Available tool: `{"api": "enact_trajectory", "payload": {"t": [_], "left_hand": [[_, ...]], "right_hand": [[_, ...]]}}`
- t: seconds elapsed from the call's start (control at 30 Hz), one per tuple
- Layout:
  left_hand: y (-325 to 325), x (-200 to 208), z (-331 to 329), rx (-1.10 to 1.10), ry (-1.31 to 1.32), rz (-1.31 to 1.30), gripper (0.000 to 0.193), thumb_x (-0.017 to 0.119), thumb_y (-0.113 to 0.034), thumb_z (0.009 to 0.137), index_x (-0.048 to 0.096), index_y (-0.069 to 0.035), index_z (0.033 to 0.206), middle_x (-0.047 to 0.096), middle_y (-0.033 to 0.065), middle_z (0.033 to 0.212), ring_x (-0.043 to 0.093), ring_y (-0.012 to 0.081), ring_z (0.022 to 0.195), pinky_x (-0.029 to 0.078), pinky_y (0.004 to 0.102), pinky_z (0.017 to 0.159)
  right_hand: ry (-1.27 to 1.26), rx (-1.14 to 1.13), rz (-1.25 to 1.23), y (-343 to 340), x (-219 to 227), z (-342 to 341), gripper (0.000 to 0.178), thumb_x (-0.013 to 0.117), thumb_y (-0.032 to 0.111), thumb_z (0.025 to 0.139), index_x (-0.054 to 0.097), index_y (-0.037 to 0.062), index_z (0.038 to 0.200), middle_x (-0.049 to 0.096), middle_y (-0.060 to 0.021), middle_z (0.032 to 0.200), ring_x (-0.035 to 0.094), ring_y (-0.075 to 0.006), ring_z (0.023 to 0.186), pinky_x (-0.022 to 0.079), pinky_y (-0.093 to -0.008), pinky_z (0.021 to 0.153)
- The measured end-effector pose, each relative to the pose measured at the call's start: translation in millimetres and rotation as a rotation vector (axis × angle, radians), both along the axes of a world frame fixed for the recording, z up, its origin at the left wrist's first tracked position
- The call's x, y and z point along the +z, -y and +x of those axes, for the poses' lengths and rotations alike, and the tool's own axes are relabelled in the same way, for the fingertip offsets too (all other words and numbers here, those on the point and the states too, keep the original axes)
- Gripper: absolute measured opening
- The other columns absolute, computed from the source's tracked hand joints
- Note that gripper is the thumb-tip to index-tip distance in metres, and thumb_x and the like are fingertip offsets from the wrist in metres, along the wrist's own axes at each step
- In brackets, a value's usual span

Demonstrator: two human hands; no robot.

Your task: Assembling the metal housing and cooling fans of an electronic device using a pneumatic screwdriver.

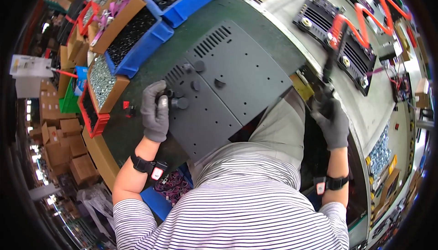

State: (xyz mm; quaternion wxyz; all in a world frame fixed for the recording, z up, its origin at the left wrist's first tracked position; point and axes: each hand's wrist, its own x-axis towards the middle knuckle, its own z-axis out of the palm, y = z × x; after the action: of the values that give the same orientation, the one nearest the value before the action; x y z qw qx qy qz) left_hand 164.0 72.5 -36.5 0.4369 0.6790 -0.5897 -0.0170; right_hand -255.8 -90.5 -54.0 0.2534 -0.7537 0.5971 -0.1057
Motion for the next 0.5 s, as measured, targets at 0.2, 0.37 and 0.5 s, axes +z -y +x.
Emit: {"api": "enact_trajectory", "payload": {"t": [0.2,0.37,0.5], "left_hand": [[0.8,-1.1,-4.6,-0.006,-0.006,0.045,0.024,0.047,-0.007,0.090,0.053,-0.001,0.113,0.053,0.0125,0.113,0.053,0.0199,0.100,0.045,0.0313,0.088],[3.5,-2.2,-7.2,-0.014,0.033,0.034,0.024,0.048,-0.010,0.090,0.053,-0.001,0.111,0.054,0.0125,0.111,0.053,0.0208,0.099,0.044,0.0320,0.088],[1.7,3.4,-7.7,-0.011,0.076,0.046,0.023,0.048,-0.012,0.090,0.054,-0.001,0.110,0.055,0.0124,0.109,0.053,0.0214,0.099,0.044,0.0322,0.088]], "right_hand": [[0.519,-0.088,-0.044,10.0,-8.3,18.7,0.064,0.076,0.009,0.067,0.047,0.0065,0.124,0.061,-0.0067,0.101,0.057,-0.0117,0.090,0.046,-0.0264,0.080],[0.243,-0.037,0.014,25.8,-1.2,23.7,0.062,0.077,0.020,0.064,0.051,0.0098,0.120,0.065,-0.0121,0.084,0.065,-0.0223,0.078,0.050,-0.0342,0.071],[0.026,0.294,-0.516,9.5,7.7,39.4,0.035,0.073,0.012,0.065,0.049,0.0049,0.089,0.056,-0.0101,0.076,0.057,-0.0331,0.072,0.047,-0.0415,0.067]]}}
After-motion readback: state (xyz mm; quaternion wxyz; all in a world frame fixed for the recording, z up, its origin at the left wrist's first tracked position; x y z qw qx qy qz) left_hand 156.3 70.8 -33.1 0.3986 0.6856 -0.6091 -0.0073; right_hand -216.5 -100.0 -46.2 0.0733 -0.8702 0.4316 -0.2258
